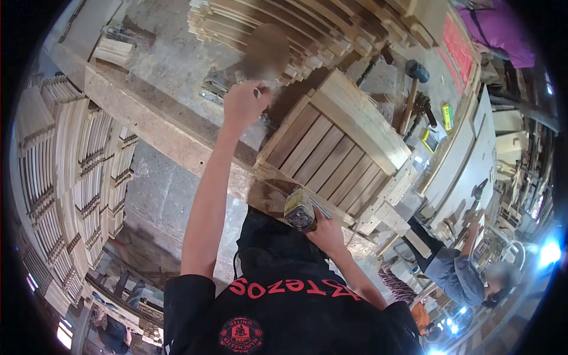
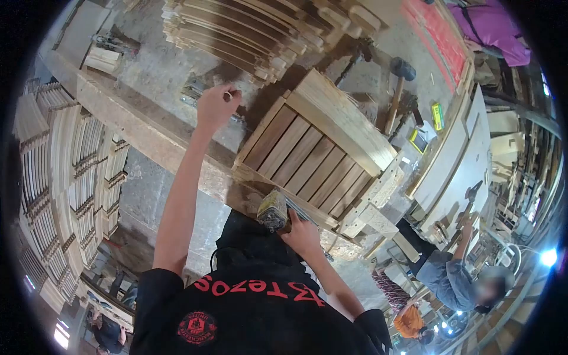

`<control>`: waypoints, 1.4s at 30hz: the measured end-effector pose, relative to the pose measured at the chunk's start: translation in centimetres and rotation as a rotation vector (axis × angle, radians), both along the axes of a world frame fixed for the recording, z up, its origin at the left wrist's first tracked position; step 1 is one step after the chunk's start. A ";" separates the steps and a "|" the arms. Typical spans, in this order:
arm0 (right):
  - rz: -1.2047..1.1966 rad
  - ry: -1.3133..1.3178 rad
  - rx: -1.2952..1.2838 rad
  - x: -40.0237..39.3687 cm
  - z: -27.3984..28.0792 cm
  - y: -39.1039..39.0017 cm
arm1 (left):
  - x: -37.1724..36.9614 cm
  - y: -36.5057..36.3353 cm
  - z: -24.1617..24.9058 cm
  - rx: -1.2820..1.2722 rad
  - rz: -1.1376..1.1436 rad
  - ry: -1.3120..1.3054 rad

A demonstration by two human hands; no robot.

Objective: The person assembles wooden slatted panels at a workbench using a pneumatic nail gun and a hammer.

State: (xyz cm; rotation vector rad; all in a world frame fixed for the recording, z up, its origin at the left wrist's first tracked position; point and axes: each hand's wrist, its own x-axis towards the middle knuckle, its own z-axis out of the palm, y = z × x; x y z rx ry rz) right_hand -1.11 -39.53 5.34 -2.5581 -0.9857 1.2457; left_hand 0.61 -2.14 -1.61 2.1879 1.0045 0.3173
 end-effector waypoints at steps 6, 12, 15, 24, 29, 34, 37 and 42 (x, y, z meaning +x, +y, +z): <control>-0.008 0.083 -0.121 1.0 1.0 0.4 | 0.1 -0.1 -0.2 0.010 -0.006 -0.057; 0.023 0.153 -0.132 2.2 1.9 0.3 | -0.1 0.5 -0.7 -0.035 -0.012 0.095; -0.002 0.129 -0.130 2.4 2.0 -1.7 | 0.1 1.0 -1.3 -0.035 -0.028 0.077; -0.107 0.093 -0.173 3.0 1.1 -13.3 | 0.4 0.2 0.6 -0.278 0.015 0.077; -0.184 0.125 -0.228 3.2 2.2 -13.9 | 0.5 -0.1 0.4 -0.234 0.091 -0.002; -0.279 0.103 -0.260 2.7 2.1 -20.1 | -0.2 0.0 -0.5 -0.198 0.105 -0.086; -0.292 0.047 -0.239 2.9 1.8 -21.8 | -0.2 0.2 -0.7 -0.188 0.139 -0.079; -0.307 0.070 -0.210 2.6 2.0 -21.7 | -0.3 0.4 -2.1 -0.143 0.303 -0.250</control>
